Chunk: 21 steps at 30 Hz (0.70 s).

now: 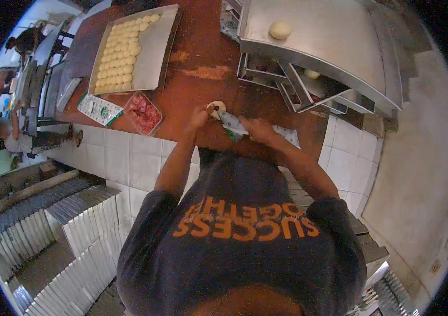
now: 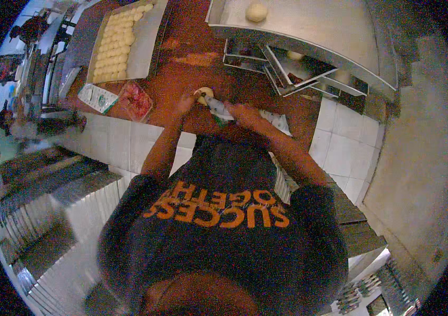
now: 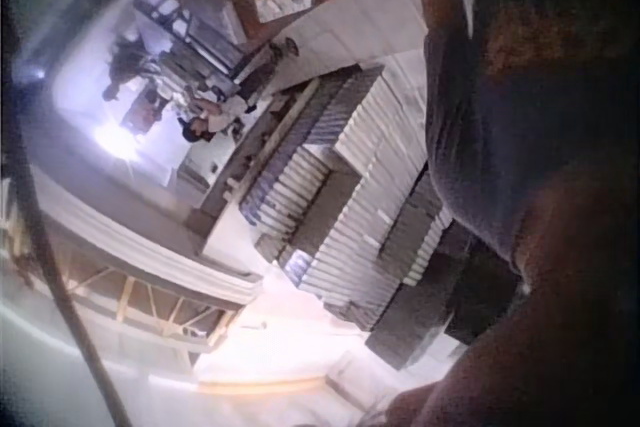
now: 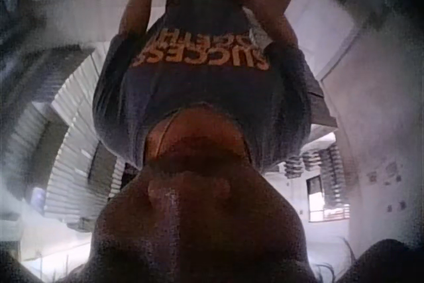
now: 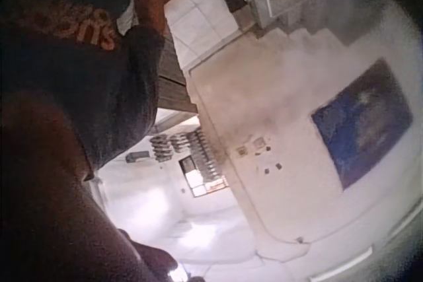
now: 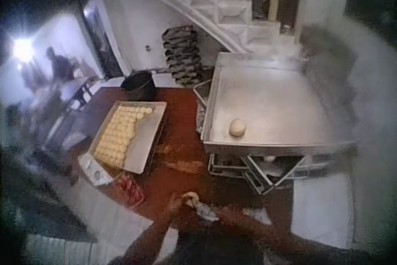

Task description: The person picks up pieces of dough from a tray, flattens them by hand, places a red filling inside, pinches the dough closed, and places the formed rolls onto baking trays.

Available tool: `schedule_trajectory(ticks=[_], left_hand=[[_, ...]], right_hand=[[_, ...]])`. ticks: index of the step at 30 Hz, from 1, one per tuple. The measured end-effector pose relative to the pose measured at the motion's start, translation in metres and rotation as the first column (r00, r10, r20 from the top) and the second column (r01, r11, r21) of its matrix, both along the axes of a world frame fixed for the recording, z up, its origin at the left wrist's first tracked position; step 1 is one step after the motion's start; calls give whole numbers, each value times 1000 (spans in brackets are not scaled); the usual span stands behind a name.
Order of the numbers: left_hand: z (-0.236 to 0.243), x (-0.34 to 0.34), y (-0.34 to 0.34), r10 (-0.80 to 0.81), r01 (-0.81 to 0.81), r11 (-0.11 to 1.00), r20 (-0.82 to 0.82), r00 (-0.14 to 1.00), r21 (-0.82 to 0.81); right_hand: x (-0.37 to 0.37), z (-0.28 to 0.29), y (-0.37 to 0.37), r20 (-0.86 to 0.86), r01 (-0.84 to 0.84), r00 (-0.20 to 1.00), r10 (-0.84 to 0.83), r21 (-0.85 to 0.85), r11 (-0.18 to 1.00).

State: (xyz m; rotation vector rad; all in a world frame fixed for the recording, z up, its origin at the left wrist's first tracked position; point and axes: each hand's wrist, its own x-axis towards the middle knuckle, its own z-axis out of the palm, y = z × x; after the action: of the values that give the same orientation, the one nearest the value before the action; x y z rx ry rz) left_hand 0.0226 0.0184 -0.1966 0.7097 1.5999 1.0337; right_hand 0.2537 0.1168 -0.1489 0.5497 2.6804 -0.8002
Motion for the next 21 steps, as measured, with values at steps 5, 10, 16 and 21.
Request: schedule_trajectory(ticks=[5, 10, 16, 21], left_hand=[[-6, 1, 4, 490, -543, 839, 407, 771, 19], [55, 7, -2, 316, -423, 906, 649, 693, 11], [84, -5, 2, 197, -332, 942, 724, 661, 46], [141, 0, 24, 5, -395, 889, 857, 516, 233]], right_hand=[[2, 4, -2, -93, 79, 993, -71, 85, 993], [-35, 15, -7, -559, 362, 712, -424, -226, 905], [-105, 45, -4, 97, 324, 186, -978, -946, -32], [-137, 80, -20, -758, 699, 175, -628, -354, 621]])
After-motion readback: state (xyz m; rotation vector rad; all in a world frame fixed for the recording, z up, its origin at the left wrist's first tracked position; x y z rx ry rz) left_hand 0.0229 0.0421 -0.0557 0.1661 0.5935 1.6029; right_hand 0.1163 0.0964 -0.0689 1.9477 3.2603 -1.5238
